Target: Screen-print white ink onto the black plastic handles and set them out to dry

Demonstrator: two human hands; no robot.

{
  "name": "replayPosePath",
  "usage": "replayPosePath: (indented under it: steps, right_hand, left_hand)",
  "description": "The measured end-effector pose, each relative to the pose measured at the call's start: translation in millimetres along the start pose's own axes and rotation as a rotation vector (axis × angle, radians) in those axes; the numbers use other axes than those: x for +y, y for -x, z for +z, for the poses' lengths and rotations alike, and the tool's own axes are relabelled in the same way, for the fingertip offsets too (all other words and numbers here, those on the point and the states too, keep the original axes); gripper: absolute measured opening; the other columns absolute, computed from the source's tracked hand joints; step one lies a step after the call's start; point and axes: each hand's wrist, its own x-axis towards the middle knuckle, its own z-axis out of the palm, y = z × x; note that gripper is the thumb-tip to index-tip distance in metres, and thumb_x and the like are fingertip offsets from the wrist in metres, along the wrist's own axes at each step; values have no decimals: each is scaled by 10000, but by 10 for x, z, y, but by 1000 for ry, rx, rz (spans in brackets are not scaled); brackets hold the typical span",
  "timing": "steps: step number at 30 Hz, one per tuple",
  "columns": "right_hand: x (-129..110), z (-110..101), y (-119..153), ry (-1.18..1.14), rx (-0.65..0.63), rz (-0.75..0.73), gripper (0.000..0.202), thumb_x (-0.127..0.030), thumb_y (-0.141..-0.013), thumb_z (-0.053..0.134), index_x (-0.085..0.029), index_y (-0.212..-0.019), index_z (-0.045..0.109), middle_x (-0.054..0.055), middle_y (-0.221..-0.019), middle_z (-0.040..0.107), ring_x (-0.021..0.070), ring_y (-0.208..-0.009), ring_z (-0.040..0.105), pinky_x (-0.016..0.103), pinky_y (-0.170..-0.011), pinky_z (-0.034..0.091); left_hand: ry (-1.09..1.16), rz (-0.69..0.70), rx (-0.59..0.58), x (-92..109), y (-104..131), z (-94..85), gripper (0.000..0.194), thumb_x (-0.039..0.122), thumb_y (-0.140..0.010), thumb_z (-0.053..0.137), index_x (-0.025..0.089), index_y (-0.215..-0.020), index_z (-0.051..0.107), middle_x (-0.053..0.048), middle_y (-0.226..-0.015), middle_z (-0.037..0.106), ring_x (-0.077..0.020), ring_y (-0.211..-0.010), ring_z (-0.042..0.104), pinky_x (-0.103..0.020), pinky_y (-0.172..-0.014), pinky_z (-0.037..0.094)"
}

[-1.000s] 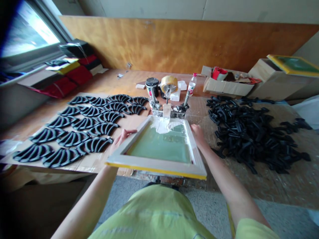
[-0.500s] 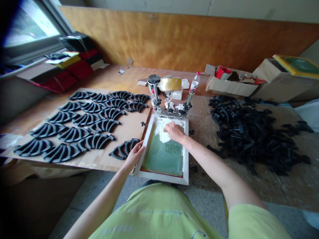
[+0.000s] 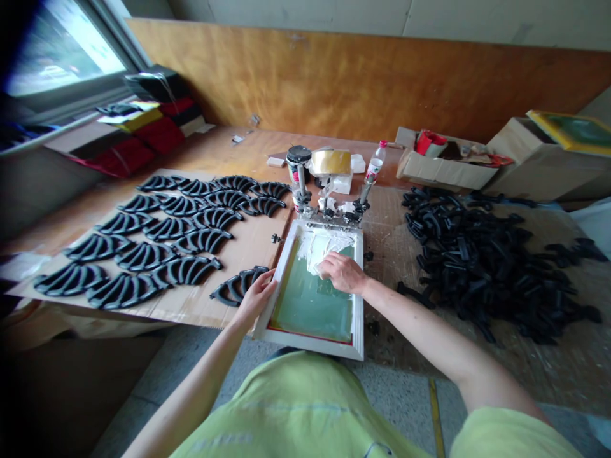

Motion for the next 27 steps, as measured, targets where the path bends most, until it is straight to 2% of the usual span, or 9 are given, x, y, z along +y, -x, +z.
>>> replayPosePath:
  steps: [2, 4, 8, 13, 15, 17, 21, 24, 27]
  right_hand:
    - [77, -81, -133, -38, 34, 78, 173, -178, -873, 579, -182, -1021, 669, 71, -928, 666, 205, -897, 588, 307, -803, 462]
    - [215, -192, -370, -21, 91, 215, 337, -239, -855, 639, -230, -1192, 622, 57, -994, 675, 202, -894, 604, 306, -796, 468]
    - [612, -461, -644, 82, 193, 473, 573, -244, -818, 673, -314, -1361, 505, 34, -991, 689, 207, -850, 622, 315, -780, 470]
    - [1029, -532, -61, 16, 475, 820, 290, -294, -878, 516, -202, -1130, 624, 53, -849, 688, 209, -764, 616, 329, -734, 474]
    - [1014, -343, 216, -65, 464, 892, 232, -307, -876, 494, -184, -1014, 635, 53, -811, 673, 206, -743, 606, 331, -720, 478]
    - [863, -82, 376, -146, 326, 800, 230, -330, -853, 553, -187, -1016, 630, 59, -882, 672, 208, -814, 608, 341, -766, 479]
    - [285, 281, 341, -48, 32, 519, 310, -320, -807, 685, -234, -1102, 648, 75, -1021, 640, 239, -1007, 554, 388, -908, 427]
    - [-217, 298, 195, 45, 44, 492, 180, -293, -888, 598, -225, -1031, 684, 80, -938, 621, 239, -994, 527, 387, -912, 422]
    - [-517, 232, 191, -71, 17, 267, 244, -271, -925, 537, -227, -1137, 651, 67, -938, 626, 217, -986, 532, 347, -896, 445]
  left_hand:
    - [-4, -15, -7, 84, 31, -12, 676, 550, -779, 625, 205, -1349, 509, -26, -800, 679, -160, -644, 623, -235, -545, 461]
    - [17, -29, -30, 234, 81, -42, 721, 550, -761, 647, 211, -1375, 479, -16, -783, 676, -158, -628, 613, -239, -542, 463]
    - [82, 30, -47, 707, 177, -101, 648, 600, -771, 619, 211, -1287, 576, -15, -868, 686, -149, -698, 616, -226, -596, 469]
    - [268, 333, 8, 1366, 67, 30, 534, 622, -793, 570, 172, -1066, 659, -40, -993, 674, -166, -839, 629, -240, -699, 502]
    - [365, 397, 4, 1554, -44, 120, 517, 603, -786, 585, 188, -1092, 625, -53, -1032, 671, -181, -888, 639, -248, -690, 515]
    - [425, 358, 1, 1624, -140, 209, 519, 601, -804, 564, 202, -1135, 586, -61, -1019, 676, -181, -883, 653, -237, -636, 518]
    - [496, 122, 9, 1281, -122, 465, 524, 604, -842, 523, 182, -1151, 551, -96, -1023, 692, -162, -788, 675, -212, -540, 509]
    - [411, -251, -241, 782, 82, 717, 511, 570, -823, 587, 148, -1111, 579, -155, -1101, 686, -195, -778, 695, -248, -523, 530]
    - [442, -355, -228, 364, 267, 793, 447, 545, -829, 593, 141, -1021, 607, -155, -1095, 687, -202, -818, 703, -243, -547, 531]
